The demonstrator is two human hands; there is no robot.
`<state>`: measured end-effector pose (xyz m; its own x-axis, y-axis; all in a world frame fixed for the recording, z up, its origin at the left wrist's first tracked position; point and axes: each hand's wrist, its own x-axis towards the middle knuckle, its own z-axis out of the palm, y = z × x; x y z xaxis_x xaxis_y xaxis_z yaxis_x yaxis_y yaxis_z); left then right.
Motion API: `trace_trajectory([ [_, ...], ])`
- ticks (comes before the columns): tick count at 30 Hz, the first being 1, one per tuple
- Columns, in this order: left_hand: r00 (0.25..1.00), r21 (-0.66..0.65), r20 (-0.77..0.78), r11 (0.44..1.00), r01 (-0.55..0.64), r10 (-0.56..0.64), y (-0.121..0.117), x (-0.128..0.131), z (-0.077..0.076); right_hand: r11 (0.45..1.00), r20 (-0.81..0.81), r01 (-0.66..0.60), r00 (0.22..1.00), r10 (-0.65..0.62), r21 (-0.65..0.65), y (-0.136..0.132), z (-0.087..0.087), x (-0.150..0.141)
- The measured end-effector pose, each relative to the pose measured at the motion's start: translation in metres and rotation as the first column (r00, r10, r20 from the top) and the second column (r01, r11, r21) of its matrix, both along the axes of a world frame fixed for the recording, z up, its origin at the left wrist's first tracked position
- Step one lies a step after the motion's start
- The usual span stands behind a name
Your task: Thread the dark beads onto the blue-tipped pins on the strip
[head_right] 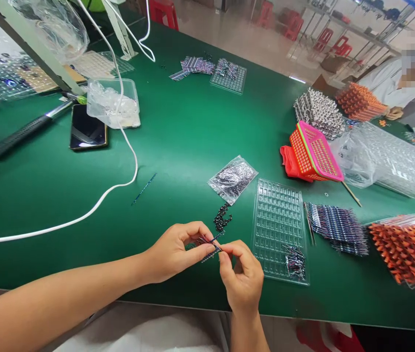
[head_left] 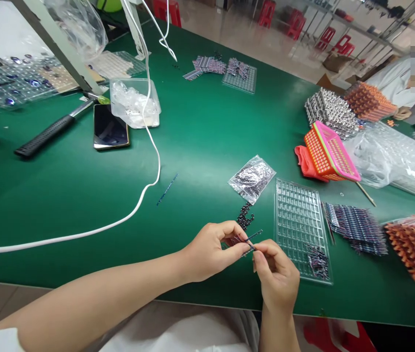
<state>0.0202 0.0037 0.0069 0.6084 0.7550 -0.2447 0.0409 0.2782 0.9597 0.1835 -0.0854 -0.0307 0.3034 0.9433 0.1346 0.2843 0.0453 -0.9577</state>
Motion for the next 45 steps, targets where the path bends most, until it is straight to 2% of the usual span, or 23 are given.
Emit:
trace_trajectory([
  [3,1.000,-0.094,0.012,0.996,-0.008,0.009,0.001,0.001,0.000,0.998,-0.124,-0.041,0.992,0.034,-0.054,-0.001,-0.002,0.003],
  [7,0.998,-0.236,0.057,0.972,0.006,0.008,0.002,0.002,-0.001,0.985,-0.333,-0.118,0.940,0.070,-0.124,-0.001,-0.007,0.008],
  [14,0.996,-0.288,0.088,0.957,0.019,0.007,0.004,0.001,-0.004,0.968,-0.532,-0.176,0.845,0.055,-0.179,0.005,-0.006,0.008],
  [30,0.999,-0.240,0.040,0.971,0.009,0.001,0.003,0.000,-0.004,0.959,-0.503,-0.127,0.864,-0.019,-0.253,0.009,-0.001,0.004],
  [45,0.997,-0.297,0.071,0.955,0.002,0.020,0.004,0.002,-0.004,0.963,-0.484,-0.118,0.875,-0.015,-0.243,0.009,0.000,0.004],
])
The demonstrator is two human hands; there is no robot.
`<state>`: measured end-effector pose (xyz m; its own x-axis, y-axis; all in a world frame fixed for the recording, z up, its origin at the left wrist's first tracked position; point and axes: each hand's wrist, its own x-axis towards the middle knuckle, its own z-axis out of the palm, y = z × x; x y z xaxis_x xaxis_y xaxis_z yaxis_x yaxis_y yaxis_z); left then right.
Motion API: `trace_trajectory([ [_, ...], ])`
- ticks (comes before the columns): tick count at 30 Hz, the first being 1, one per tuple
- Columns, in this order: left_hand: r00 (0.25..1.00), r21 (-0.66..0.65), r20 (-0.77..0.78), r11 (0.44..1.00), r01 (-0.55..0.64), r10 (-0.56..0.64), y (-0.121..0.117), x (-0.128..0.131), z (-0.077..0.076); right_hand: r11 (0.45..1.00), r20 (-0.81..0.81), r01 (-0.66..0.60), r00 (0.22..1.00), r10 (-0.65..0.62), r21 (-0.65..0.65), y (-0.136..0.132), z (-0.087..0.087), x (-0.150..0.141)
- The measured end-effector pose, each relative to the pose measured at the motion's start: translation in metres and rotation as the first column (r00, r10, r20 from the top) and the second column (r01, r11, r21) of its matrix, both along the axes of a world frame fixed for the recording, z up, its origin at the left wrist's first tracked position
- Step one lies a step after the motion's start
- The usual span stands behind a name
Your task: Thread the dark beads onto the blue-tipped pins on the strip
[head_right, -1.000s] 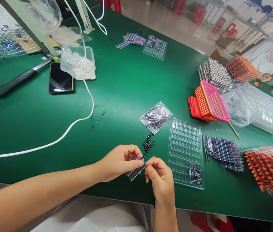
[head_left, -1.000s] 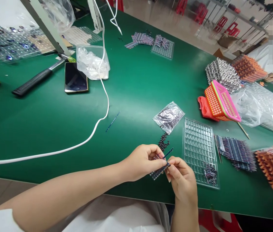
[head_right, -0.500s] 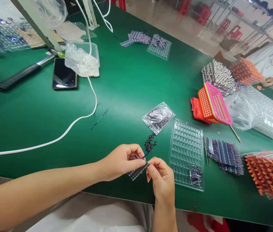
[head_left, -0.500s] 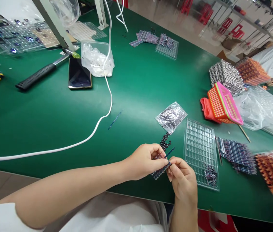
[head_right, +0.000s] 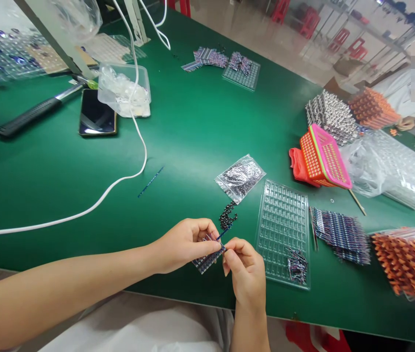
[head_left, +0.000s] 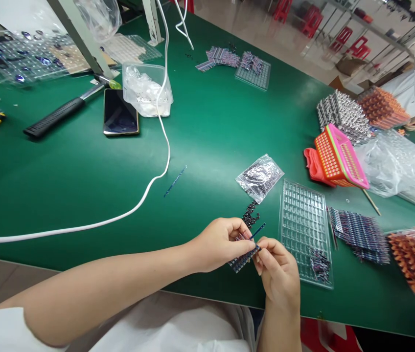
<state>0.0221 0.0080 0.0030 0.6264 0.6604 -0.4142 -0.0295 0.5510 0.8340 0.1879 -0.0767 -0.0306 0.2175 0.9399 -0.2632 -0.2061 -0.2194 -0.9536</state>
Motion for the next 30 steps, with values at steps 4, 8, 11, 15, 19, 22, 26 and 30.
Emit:
trace_trajectory([
  [4,1.000,0.000,0.009,1.000,-0.004,0.004,0.0001,-0.0005,0.0008,1.000,0.008,0.008,1.000,-0.008,0.000,0.0001,-0.0001,-0.0001],
  [8,1.000,0.011,0.009,1.000,-0.009,0.009,0.0002,-0.0011,0.0019,1.000,0.023,0.021,1.000,-0.021,0.000,0.0002,0.0001,-0.0004],
  [11,1.000,0.000,0.006,1.000,-0.010,0.010,0.0003,-0.0010,0.0020,1.000,0.024,0.018,1.000,-0.018,0.008,0.0001,-0.0001,-0.0002],
  [15,1.000,-0.005,0.008,1.000,-0.007,0.007,0.0000,-0.0009,0.0019,1.000,0.021,0.005,1.000,-0.006,0.021,-0.0008,-0.0010,0.0008],
  [19,1.000,0.021,-0.002,1.000,-0.001,0.001,-0.0006,-0.0014,0.0018,1.000,0.021,-0.004,1.000,0.004,0.024,-0.0019,-0.0023,0.0020],
  [22,1.000,0.043,-0.008,0.999,-0.002,0.002,-0.0012,-0.0015,0.0014,1.000,0.029,-0.007,1.000,0.006,0.015,-0.0023,-0.0030,0.0024],
  [26,1.000,0.061,-0.006,0.998,0.004,-0.003,-0.0017,-0.0016,0.0013,1.000,0.031,-0.014,0.999,0.014,0.011,-0.0026,-0.0033,0.0027],
  [30,1.000,0.056,-0.010,0.998,0.009,-0.009,-0.0014,-0.0016,0.0021,1.000,0.039,-0.012,0.999,0.012,0.008,-0.0028,-0.0028,0.0028],
])
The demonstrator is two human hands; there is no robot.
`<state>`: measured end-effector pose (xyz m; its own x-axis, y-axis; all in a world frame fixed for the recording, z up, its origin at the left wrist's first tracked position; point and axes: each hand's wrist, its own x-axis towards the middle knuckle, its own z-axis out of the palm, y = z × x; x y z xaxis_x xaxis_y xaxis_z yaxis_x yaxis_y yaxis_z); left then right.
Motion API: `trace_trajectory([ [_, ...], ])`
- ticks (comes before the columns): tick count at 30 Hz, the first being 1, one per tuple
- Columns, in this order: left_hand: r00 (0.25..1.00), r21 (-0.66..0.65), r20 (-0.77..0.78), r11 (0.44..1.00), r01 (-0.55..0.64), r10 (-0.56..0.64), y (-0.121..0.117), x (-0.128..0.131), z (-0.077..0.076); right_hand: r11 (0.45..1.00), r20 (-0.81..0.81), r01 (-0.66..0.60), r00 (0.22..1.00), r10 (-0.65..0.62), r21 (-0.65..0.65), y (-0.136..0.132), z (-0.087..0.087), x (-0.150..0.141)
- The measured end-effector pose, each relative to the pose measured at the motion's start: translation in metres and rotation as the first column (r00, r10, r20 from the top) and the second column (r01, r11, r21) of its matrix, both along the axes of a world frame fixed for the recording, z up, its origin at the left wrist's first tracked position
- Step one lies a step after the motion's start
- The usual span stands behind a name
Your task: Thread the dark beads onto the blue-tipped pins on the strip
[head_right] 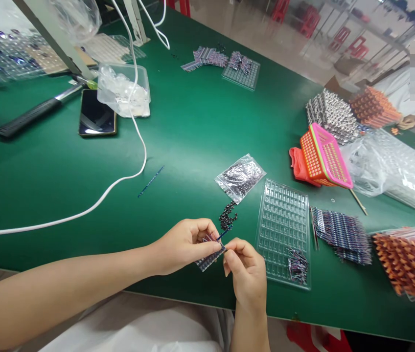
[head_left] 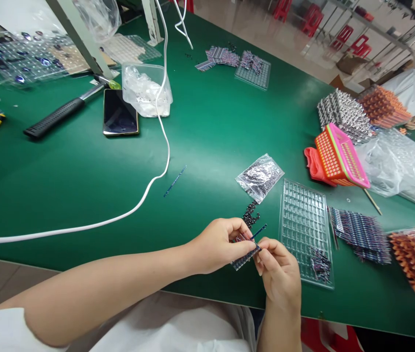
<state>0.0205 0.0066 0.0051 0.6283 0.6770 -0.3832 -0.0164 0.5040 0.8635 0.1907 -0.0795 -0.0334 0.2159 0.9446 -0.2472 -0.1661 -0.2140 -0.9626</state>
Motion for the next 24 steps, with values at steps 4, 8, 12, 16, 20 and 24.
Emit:
trace_trajectory([
  [4,1.000,0.001,-0.002,1.000,-0.002,0.002,0.0002,0.0000,0.0004,1.000,0.004,-0.002,1.000,0.002,-0.008,0.0001,0.0006,0.0000],
  [8,1.000,-0.011,0.004,1.000,-0.007,0.007,0.0000,-0.0002,0.0002,1.000,0.003,0.007,1.000,-0.007,-0.012,-0.0001,0.0003,0.0001],
  [12,1.000,-0.013,0.010,1.000,-0.005,0.005,-0.0003,-0.0005,-0.0008,1.000,-0.008,0.003,1.000,-0.003,-0.006,-0.0007,-0.0004,0.0004],
  [16,1.000,-0.002,0.005,1.000,0.011,-0.011,0.0000,-0.0006,-0.0014,1.000,-0.006,0.005,1.000,-0.005,-0.002,-0.0005,-0.0008,0.0006],
  [20,1.000,0.010,-0.007,1.000,0.017,-0.017,0.0009,-0.0010,-0.0003,1.000,-0.021,-0.009,1.000,0.009,-0.001,-0.0001,-0.0004,0.0010],
  [24,0.999,0.019,0.008,0.999,0.034,-0.034,0.0020,-0.0017,-0.0006,1.000,-0.055,-0.017,0.998,0.017,0.018,0.0001,0.0006,0.0009],
])
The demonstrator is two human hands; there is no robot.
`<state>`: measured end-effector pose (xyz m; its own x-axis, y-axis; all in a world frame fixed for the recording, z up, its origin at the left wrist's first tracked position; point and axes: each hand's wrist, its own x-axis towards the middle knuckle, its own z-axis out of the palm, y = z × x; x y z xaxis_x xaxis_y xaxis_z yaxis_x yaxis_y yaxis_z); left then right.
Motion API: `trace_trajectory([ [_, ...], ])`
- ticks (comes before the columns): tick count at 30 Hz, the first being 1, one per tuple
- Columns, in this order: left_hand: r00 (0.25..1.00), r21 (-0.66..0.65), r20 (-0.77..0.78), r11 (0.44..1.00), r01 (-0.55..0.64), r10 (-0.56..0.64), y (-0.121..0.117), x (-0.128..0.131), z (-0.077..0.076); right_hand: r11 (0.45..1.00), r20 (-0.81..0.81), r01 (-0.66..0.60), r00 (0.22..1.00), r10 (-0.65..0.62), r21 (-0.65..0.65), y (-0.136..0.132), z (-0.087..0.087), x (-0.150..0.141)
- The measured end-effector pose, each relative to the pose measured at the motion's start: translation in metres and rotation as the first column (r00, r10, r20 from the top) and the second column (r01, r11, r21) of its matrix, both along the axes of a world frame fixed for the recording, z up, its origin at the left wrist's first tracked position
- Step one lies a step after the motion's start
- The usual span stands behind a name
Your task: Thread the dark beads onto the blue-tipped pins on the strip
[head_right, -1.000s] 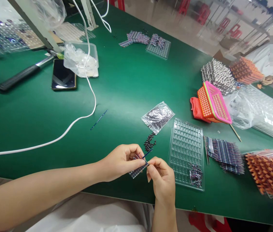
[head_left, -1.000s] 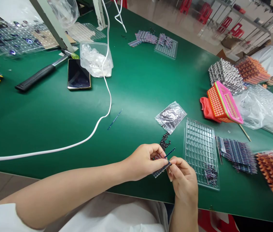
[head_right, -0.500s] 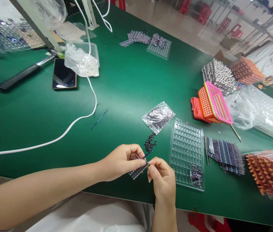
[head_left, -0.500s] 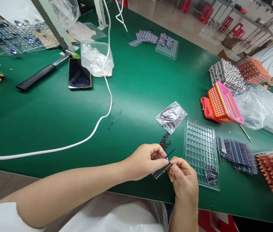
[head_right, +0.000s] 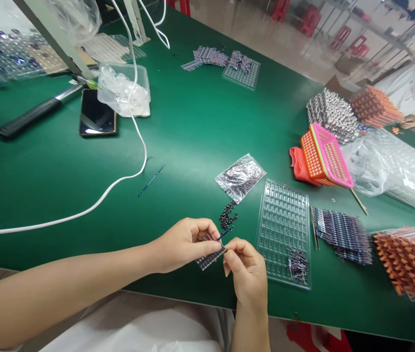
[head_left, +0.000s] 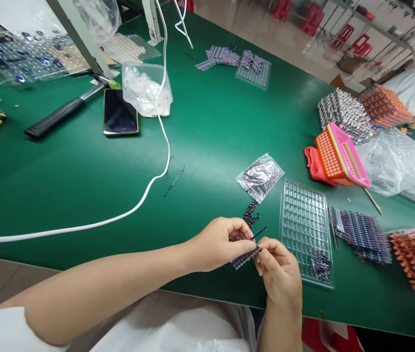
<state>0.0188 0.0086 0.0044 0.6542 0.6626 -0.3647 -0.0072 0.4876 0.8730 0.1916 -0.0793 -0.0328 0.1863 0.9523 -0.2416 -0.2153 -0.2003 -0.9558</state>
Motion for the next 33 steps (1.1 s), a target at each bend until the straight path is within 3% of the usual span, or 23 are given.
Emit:
trace_trajectory([
  [7,0.999,0.033,0.024,0.999,0.025,-0.025,0.0012,-0.0006,-0.0004,0.999,-0.043,-0.003,0.999,0.005,0.046,-0.0006,-0.0004,0.0007],
  [17,0.993,0.049,0.055,0.993,0.103,-0.106,-0.0009,-0.0021,-0.0024,0.988,-0.102,-0.118,0.986,0.128,0.102,-0.0024,0.0004,0.0028],
  [33,0.995,0.202,-0.037,0.975,0.095,-0.089,-0.0048,-0.0027,-0.0022,0.977,-0.034,-0.149,0.987,0.156,0.155,-0.0040,-0.0022,0.0034],
])
